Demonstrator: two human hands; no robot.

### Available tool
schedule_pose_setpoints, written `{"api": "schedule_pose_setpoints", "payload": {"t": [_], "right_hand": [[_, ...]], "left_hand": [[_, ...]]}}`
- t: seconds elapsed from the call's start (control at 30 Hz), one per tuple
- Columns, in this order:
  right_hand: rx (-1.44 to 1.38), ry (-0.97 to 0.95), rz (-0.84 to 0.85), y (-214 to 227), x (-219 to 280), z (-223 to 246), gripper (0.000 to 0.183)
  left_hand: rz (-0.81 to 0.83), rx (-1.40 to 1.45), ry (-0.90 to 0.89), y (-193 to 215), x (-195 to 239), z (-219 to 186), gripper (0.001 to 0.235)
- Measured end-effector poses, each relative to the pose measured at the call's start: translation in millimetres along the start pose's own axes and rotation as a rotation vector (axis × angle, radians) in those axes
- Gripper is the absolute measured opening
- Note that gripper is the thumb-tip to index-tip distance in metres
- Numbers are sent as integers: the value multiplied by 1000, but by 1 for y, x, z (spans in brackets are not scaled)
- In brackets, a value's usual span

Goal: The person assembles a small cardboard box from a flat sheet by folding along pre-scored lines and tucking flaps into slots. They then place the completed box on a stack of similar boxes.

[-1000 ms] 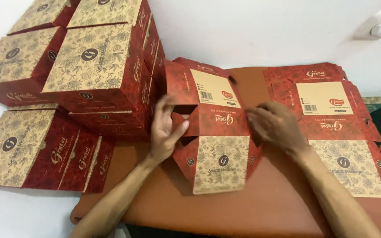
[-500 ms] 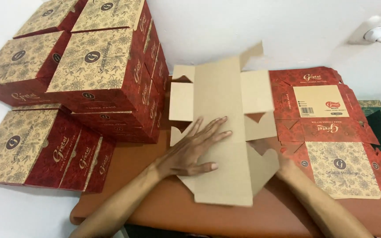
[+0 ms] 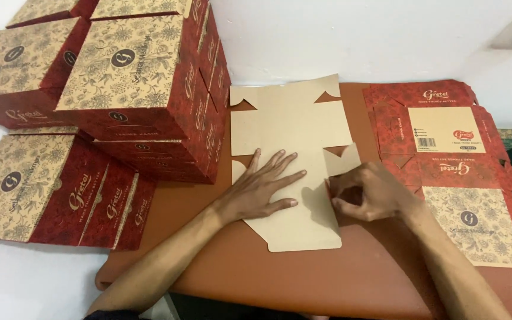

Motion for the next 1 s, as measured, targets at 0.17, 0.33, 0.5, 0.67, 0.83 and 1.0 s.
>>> {"api": "schedule_pose_setpoints", "payload": {"t": [0.17,0.33,0.5,0.67,0.83,1.0], "right_hand": [[98,215,-90,-7,-2,25,28],[341,239,-98,-15,-5,27,35],[380,207,-32,-22,-8,22,29],[381,166,-6,-20,-9,18,34],[321,124,53,-21,-10,13,56],[295,129,48,-23,-13,10,54]], "left_hand": [[24,-48,-69,0,0,-6,58],[6,-78,-102,-6,-3,-8,56],[-80,-75,40,-10,-3,3,65],[-61,-63,13,-3,2,2,76],[28,-14,-18,8,7,-10,95],[-26,-3,-50,9,7,-14,85]]}}
Point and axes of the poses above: each hand's wrist, its own x-axis away from the middle knuckle, its own y-axis out of the back of the hand, z = x × y, the point moved 8 cm from there along -x, towards the middle knuckle, and after that the axes turned 3 degrees about z, right-handed, at the moved point
